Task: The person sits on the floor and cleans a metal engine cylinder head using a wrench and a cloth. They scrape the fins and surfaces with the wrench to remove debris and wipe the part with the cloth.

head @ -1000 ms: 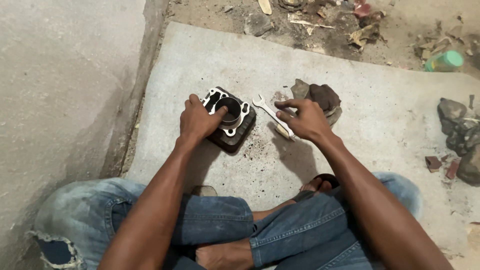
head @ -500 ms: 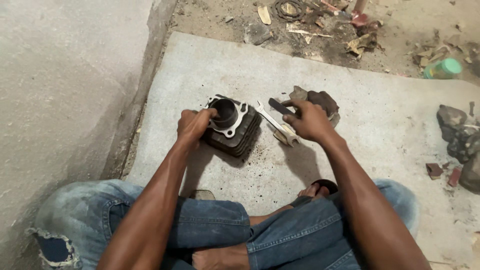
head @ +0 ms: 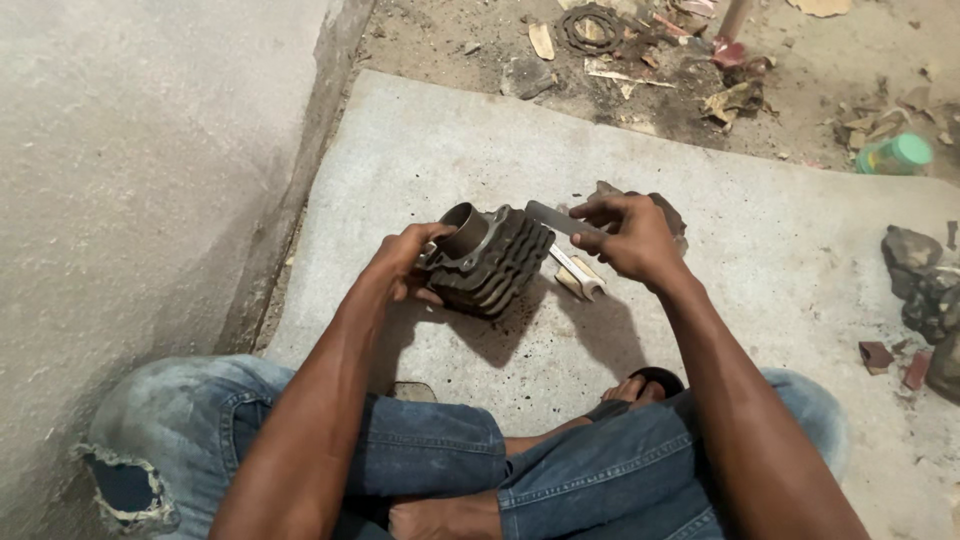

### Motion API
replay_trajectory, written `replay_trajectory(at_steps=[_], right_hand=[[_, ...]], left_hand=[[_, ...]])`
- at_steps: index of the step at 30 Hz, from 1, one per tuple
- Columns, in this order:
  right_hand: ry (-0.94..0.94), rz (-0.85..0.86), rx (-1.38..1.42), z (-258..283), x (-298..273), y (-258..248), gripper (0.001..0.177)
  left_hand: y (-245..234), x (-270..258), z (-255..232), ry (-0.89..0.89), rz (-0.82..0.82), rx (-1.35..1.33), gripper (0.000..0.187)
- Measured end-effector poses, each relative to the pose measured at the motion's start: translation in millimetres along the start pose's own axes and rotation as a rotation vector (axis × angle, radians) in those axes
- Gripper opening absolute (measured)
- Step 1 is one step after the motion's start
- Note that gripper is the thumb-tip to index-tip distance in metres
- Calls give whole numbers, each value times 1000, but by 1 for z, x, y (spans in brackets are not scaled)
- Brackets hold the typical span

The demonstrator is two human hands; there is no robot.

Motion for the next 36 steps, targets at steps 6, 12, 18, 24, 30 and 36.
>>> replay_trajectory(at_steps=[6, 12, 18, 24, 30, 36], right_hand=[[-8, -23, 102, -6, 2, -1, 35], [55, 11, 17, 0, 7, 5, 33], [-21, -83, 99, 11, 9, -5, 32], [-85, -113, 102, 24, 10, -6, 28], [-97, -153, 258, 27, 4, -18, 32], [-217, -196, 394, 23, 5, -34, 34]], left_hand=[[-17, 11, -2, 68, -124, -36, 66], [-13, -6, -27, 329, -200, 99, 62], [8, -45, -49, 572, -134, 511, 110], [-11, -44, -49, 663, -190, 643, 169], [-5, -37, -44, 822, -101, 522, 150], [27, -38, -64, 1017, 169, 687, 141]])
Point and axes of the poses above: each hand's wrist, its own x-axis towards the middle knuckle, its own y-axis out of the palm, z = x × y, the point moved 7 cm from there along x, towards the middle knuckle, and after that the axes turned 2 degrees about -x, right-handed, at the moved point
